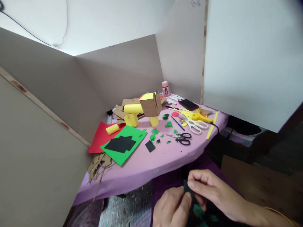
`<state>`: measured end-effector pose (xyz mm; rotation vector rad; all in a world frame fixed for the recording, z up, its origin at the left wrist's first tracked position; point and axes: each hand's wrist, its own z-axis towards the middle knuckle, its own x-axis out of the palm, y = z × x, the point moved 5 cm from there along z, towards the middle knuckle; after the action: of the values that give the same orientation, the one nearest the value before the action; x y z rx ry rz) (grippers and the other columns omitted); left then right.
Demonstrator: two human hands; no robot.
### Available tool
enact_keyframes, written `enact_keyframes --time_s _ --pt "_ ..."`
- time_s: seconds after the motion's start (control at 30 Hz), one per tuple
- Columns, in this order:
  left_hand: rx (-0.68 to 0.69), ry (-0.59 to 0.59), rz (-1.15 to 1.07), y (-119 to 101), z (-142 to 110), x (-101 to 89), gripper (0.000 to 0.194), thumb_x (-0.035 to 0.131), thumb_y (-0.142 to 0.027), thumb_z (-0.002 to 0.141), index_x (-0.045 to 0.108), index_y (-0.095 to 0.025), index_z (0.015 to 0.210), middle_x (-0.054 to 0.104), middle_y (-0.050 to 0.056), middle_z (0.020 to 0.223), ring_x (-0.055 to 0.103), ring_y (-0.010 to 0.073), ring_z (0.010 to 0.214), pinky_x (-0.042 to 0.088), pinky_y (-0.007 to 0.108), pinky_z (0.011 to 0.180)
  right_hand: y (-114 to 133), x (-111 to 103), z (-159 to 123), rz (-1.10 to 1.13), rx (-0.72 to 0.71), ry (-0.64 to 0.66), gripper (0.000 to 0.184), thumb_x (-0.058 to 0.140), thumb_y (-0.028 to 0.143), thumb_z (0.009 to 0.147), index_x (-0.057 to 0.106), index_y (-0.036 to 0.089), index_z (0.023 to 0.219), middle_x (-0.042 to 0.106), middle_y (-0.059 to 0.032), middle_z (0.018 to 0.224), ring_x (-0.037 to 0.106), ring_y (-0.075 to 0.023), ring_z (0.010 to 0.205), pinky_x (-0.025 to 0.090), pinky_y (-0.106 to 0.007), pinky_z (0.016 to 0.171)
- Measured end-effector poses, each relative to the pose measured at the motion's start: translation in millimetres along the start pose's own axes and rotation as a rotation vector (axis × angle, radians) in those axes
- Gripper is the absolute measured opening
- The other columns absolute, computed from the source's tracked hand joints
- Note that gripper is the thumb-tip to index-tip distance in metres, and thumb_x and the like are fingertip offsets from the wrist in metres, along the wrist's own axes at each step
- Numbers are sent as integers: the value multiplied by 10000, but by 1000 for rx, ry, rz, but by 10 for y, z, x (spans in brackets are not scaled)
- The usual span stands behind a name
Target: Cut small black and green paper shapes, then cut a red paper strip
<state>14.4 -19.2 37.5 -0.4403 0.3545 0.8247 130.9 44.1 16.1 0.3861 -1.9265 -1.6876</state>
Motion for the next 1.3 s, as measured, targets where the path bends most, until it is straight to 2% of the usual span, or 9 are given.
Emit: enact_keyframes --time_s 0.13,0.3,0.53,0.6,0.7,0.87,0.97,1.1,1.3 --pt "-15 14 -121 48 4 19 166 585 -76 791 684 -194 854 719 80 721 667 172 651 534 235 583 -23 24 -5 29 41 9 390 572 514 802 483 179 624 458 70 460 405 -82 411 358 -196 440" --pt "-52 -10 -274 87 14 26 175 577 -69 801 676 -188 883 718 74 763 658 156 656 537 223 593 9 34 -3 9 7 32 387 558 530 809 499 171 677 468 66 498 426 -82 431 374 -193 450" --pt "-122 36 -285 69 55 8 250 591 -8 743 652 -211 875 734 24 765 663 148 657 521 214 657 29 9 -21 -37 -32 8 351 556 487 824 486 180 668 471 57 520 446 -94 462 380 -206 476" --pt "-188 64 -315 104 37 27 241 566 -23 764 652 -221 870 728 15 757 660 146 669 502 210 659 30 8 -23 -45 -51 4 332 547 462 836 499 176 673 474 54 524 453 -98 468 385 -212 487" --pt "-364 93 -390 180 8 67 176 559 -77 790 646 -230 794 699 2 769 642 134 685 469 198 653 54 6 -25 -90 -111 -6 317 539 425 851 504 173 663 479 47 528 467 -105 481 383 -222 506" --pt "-664 61 -590 255 -42 146 84 608 -204 800 631 -227 722 651 -18 734 592 124 661 431 187 615 129 -1 -34 -258 -202 -25 359 482 417 889 483 179 621 475 37 530 467 -117 511 357 -229 521" --pt "-798 31 -686 272 -93 202 106 624 -271 797 619 -214 709 616 -23 690 535 114 607 401 182 562 168 -7 -45 -419 -253 -27 381 449 394 910 439 187 590 443 41 539 434 -114 520 322 -229 515" --pt "-872 0 -751 269 -120 236 150 649 -309 779 616 -196 685 596 -24 666 498 106 588 382 178 549 184 -8 -63 -577 -316 9 345 423 341 926 411 196 614 398 48 578 398 -111 544 300 -231 528" --pt "-940 -3 -777 272 -106 221 182 694 -296 738 609 -176 632 593 -25 614 480 94 543 378 168 517 180 -23 -94 -630 -329 12 327 410 323 931 398 205 627 391 50 587 396 -115 554 303 -234 539"
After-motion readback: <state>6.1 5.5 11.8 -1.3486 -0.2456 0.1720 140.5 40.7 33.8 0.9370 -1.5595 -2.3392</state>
